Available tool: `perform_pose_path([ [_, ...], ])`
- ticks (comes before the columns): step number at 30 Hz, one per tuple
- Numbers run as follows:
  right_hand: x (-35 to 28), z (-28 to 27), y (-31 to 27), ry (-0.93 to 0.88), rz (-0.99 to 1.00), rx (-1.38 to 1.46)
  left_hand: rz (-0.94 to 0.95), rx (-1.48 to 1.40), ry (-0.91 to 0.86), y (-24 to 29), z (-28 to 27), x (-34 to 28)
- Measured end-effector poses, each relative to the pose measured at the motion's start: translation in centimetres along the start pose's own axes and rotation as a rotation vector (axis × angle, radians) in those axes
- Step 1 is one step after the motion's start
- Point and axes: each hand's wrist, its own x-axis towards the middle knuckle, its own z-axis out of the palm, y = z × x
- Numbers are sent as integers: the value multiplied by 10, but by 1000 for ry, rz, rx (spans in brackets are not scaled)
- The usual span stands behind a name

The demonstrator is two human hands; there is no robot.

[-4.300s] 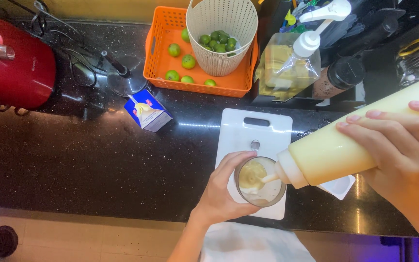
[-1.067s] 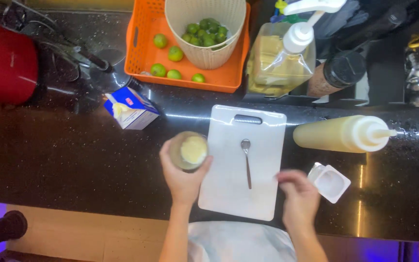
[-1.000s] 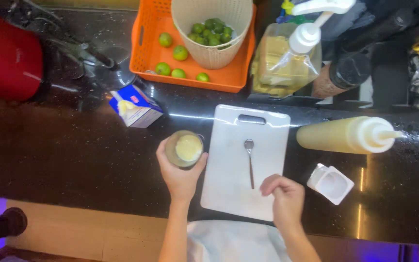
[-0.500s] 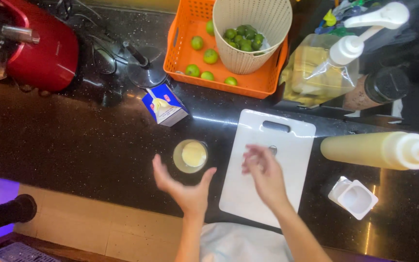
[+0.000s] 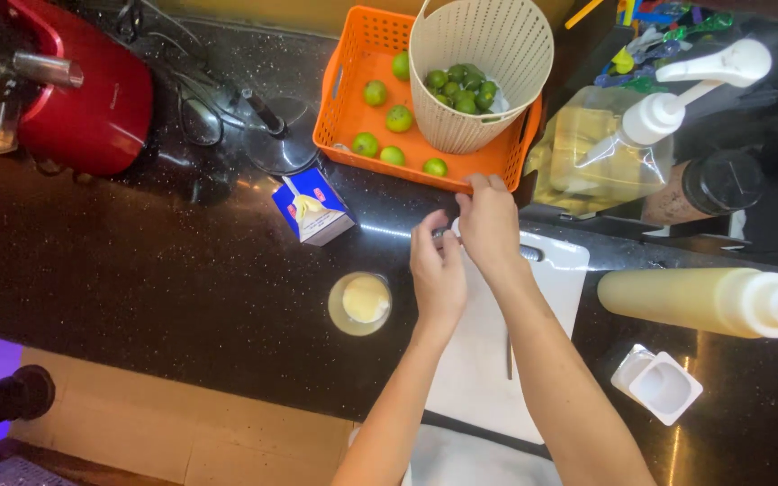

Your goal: Prepare a yogurt drink by combining yogurt, syrup, and sliced limes in a glass.

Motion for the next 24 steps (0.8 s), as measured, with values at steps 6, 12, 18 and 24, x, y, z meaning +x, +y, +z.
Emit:
perform_pose_path([
  [6,-6,-11,-15,83,21,101,-356,-293,1,-35,4,11],
  [12,-43,-10,-30,45,26,153,-409,-439,95,-26,-2,0],
  [18,-78,-7,-52,-12,-20,217,-365,-524,151,-12,-19,-16],
  [24,-101,-36,-76,-314,78,213,-230,-213,110,32,-39,-41],
])
